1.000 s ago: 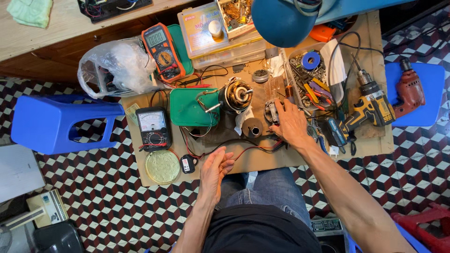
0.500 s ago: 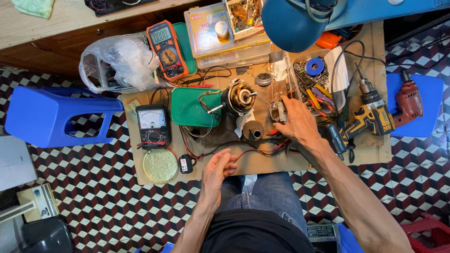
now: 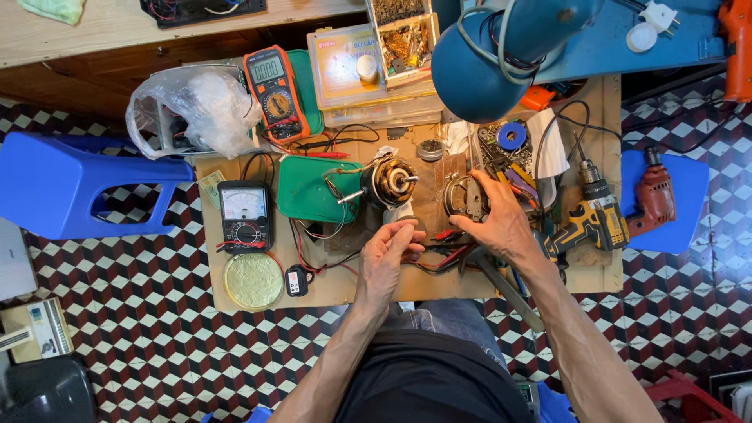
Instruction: The person disassembles a cylindrical electromechanical component, uses pliers to adjust a metal rod, and wipes parts with a cloth. They handle wires and a multimeter probe, then reassemble the component on a cluttered workbench.
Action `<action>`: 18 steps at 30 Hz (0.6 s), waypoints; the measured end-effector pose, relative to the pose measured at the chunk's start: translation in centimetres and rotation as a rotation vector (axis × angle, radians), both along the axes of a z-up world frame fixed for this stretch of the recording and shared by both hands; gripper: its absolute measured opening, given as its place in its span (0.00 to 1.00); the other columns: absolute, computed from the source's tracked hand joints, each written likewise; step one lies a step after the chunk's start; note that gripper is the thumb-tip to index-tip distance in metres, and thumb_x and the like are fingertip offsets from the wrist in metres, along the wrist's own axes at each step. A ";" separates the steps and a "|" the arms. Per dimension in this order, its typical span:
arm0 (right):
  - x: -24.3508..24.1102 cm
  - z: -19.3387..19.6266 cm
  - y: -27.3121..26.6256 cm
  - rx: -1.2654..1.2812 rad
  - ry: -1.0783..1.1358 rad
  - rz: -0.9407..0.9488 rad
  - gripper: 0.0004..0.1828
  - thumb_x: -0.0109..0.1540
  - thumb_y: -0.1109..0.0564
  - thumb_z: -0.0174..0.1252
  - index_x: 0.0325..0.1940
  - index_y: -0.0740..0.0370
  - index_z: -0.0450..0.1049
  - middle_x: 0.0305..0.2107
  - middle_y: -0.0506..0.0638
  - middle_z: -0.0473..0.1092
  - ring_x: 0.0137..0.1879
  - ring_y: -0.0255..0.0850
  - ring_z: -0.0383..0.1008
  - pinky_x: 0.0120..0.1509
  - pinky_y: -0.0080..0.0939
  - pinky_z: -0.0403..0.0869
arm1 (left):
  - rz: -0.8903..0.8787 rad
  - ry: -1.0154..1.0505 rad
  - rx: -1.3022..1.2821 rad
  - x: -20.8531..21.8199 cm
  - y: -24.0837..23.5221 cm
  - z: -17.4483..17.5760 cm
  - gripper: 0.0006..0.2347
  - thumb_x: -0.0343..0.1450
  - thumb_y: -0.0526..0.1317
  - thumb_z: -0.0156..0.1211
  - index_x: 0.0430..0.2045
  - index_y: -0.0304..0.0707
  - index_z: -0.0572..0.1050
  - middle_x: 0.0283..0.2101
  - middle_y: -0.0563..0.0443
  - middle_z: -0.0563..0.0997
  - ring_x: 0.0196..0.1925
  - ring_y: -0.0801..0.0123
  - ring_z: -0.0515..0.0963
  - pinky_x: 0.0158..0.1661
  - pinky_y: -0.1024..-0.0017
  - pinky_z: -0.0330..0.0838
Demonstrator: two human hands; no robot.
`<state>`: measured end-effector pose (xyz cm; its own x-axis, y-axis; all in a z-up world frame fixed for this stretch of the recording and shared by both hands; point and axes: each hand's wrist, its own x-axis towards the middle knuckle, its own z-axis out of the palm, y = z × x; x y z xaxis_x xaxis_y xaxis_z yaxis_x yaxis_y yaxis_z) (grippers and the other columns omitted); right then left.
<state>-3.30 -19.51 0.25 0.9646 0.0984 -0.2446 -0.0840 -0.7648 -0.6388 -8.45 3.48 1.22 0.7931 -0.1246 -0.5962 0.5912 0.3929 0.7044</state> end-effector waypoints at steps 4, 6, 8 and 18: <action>-0.2 1.1 -0.1 0.080 0.037 -0.068 0.49 0.53 0.43 0.70 0.74 0.57 0.58 0.59 0.64 0.65 0.64 0.55 0.68 0.67 0.52 0.68 | -0.010 -0.041 0.086 0.7 -0.7 -1.4 0.16 0.76 0.43 0.57 0.51 0.28 0.75 0.44 0.46 0.83 0.40 0.76 0.79 0.44 0.77 0.74; -0.2 2.0 0.0 0.093 -0.007 -0.081 0.49 0.54 0.44 0.70 0.74 0.58 0.58 0.60 0.64 0.65 0.65 0.55 0.68 0.67 0.52 0.68 | 0.016 -0.050 0.088 1.3 -1.7 -2.0 0.17 0.76 0.42 0.57 0.55 0.27 0.74 0.46 0.42 0.82 0.44 0.72 0.79 0.47 0.76 0.73; -0.2 3.0 0.4 0.057 -0.064 -0.076 0.49 0.53 0.44 0.71 0.74 0.58 0.59 0.59 0.64 0.66 0.64 0.56 0.69 0.67 0.52 0.68 | 0.017 0.012 -0.005 2.1 -3.1 -2.5 0.19 0.76 0.43 0.55 0.59 0.30 0.70 0.53 0.44 0.78 0.51 0.73 0.77 0.54 0.74 0.71; -0.5 5.8 1.9 -0.006 -0.088 -0.151 0.46 0.52 0.45 0.71 0.70 0.59 0.60 0.58 0.61 0.66 0.63 0.54 0.70 0.64 0.52 0.71 | 0.000 0.171 -0.600 6.1 -7.1 -2.3 0.22 0.80 0.52 0.47 0.62 0.35 0.68 0.59 0.47 0.75 0.59 0.67 0.73 0.60 0.65 0.67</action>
<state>-3.81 -17.56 6.07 0.9860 -0.0503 -0.1587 -0.1420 -0.7518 -0.6440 -2.31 -3.63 -1.04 0.6926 -0.4775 -0.5407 0.6762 0.6908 0.2562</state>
